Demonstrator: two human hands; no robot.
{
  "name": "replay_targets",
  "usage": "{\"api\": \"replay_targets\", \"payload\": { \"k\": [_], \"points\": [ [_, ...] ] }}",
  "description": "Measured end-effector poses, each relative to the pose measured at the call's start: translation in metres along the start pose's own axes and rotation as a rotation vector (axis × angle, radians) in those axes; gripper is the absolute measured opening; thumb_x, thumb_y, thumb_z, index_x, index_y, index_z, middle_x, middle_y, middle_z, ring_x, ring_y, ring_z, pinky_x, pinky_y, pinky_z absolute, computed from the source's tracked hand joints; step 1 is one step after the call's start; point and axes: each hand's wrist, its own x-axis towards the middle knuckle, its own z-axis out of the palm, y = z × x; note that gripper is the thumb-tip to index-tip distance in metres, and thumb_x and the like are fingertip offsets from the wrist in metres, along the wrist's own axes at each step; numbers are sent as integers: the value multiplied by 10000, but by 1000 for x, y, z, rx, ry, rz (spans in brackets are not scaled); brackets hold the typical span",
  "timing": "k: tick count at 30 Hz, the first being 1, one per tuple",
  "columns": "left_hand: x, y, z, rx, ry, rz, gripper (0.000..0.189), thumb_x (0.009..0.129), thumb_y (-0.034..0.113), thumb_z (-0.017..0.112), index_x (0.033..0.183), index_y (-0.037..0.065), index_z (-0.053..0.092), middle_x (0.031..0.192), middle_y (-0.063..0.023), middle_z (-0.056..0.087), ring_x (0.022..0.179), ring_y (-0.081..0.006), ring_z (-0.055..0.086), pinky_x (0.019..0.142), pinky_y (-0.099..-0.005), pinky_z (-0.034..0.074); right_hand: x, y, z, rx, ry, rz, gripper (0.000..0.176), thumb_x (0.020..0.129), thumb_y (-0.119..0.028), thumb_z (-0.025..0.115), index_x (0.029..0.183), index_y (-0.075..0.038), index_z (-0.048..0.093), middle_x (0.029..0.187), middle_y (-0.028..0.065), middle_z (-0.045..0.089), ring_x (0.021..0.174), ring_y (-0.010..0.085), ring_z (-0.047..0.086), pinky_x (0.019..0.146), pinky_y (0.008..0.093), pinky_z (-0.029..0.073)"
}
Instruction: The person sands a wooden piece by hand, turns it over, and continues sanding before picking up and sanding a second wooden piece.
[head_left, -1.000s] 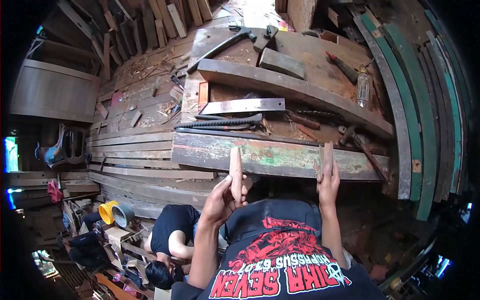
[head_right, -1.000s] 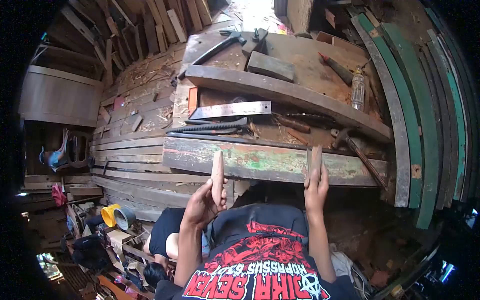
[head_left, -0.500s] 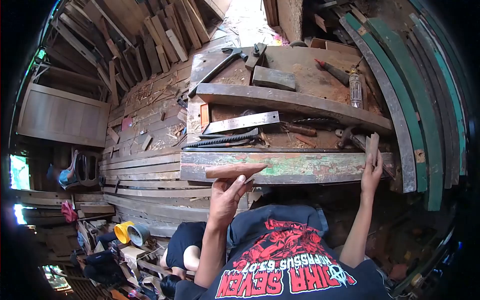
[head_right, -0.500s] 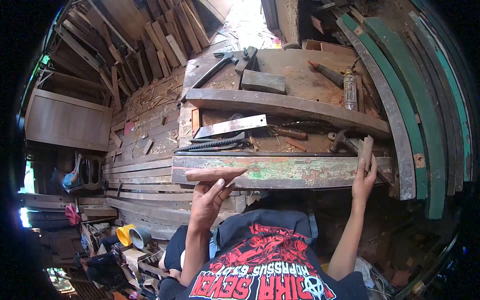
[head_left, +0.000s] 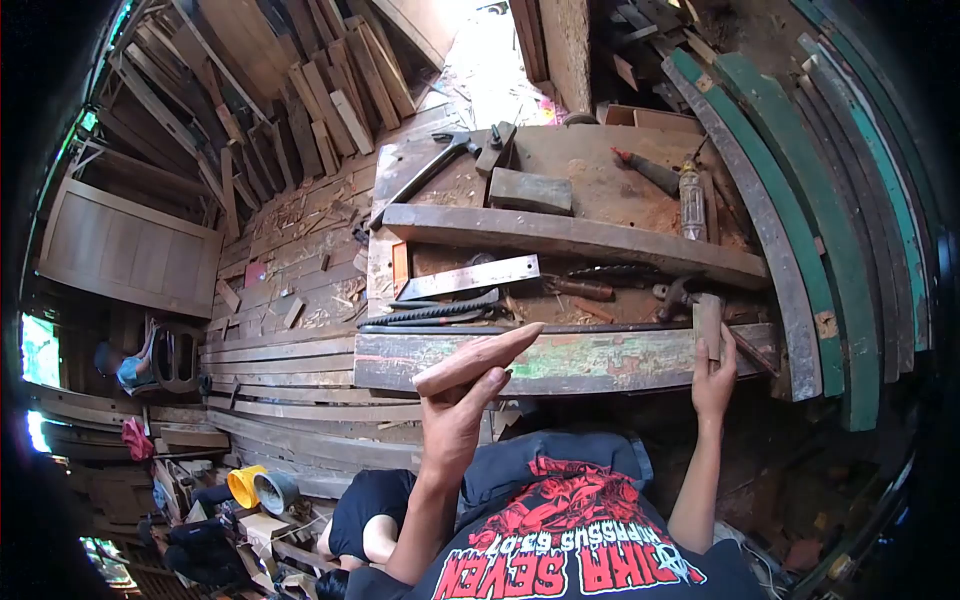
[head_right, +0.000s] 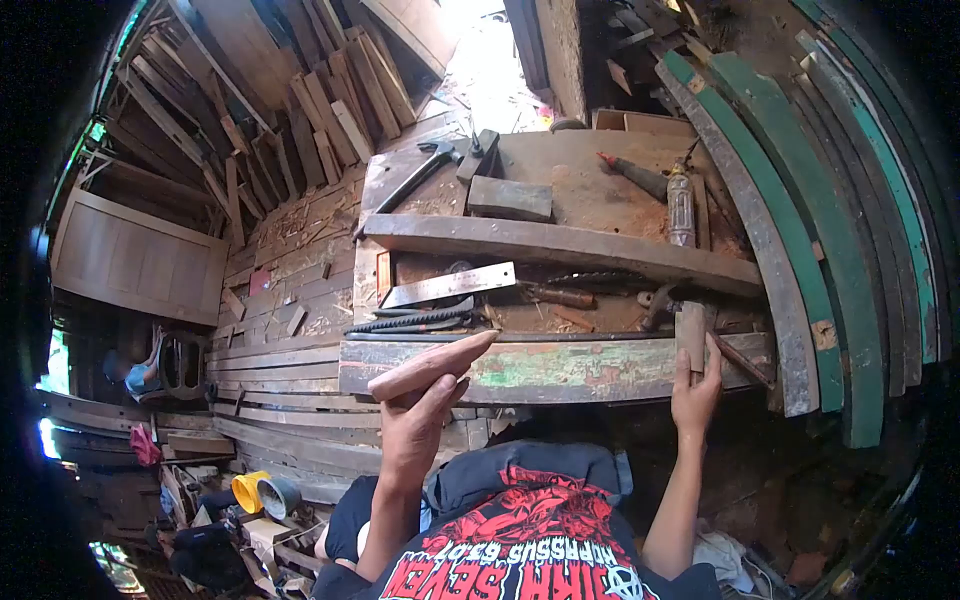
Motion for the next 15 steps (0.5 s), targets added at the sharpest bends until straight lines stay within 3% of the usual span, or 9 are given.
{"api": "replay_targets", "payload": {
  "k": [3, 4, 7, 12, 15],
  "points": [
    [1, 10, 12, 4, -93, 27, 434, 989, 4, 709, 1409, -25, 604, 1360, -150, 670, 1275, -239, 645, 1087, -392, 548, 10, 4, -10, 2, 6, 4, 518, 1068, -241, 667, 1474, 45, 520, 1431, 223, 603, 1311, 311, 608, 1097, 415, 482],
    [1, 5, 16, 12, -54, 73, 399, 1001, 33, 703, 1386, -30, 619, 1343, -160, 683, 1242, -248, 667, 1028, -394, 586, 12, -1, -13, 16, -2, 16, 519, 1067, -242, 666, 1474, 45, 519, 1430, 223, 603, 1311, 313, 608, 1096, 414, 481],
    [-2, 20, 37, -65, -24, -72, 397, 967, 43, 766, 1344, -16, 656, 1266, -129, 701, 1171, -203, 687, 924, -346, 617, 18, 5, -20, -4, -24, 16, 516, 1065, -228, 664, 1477, 44, 513, 1433, 223, 602, 1319, 310, 604, 1097, 409, 476],
    [0, 22, 64, -148, -123, -94, 450, 1075, 194, 646, 1418, -85, 562, 1365, -202, 642, 1248, -280, 667, 979, -429, 636, 18, 10, -22, 28, -67, 48, 511, 1058, -193, 669, 1483, 36, 502, 1420, 219, 603, 1278, 289, 631, 1067, 400, 501],
    [4, 21, 78, -243, -210, -104, 452, 1079, 161, 626, 1447, -84, 532, 1399, -221, 613, 1272, -292, 653, 999, -448, 629, 20, 13, -31, 79, -95, 131, 516, 1056, -194, 673, 1486, 32, 497, 1403, 216, 612, 1259, 286, 643, 1044, 401, 517]
  ]
}}
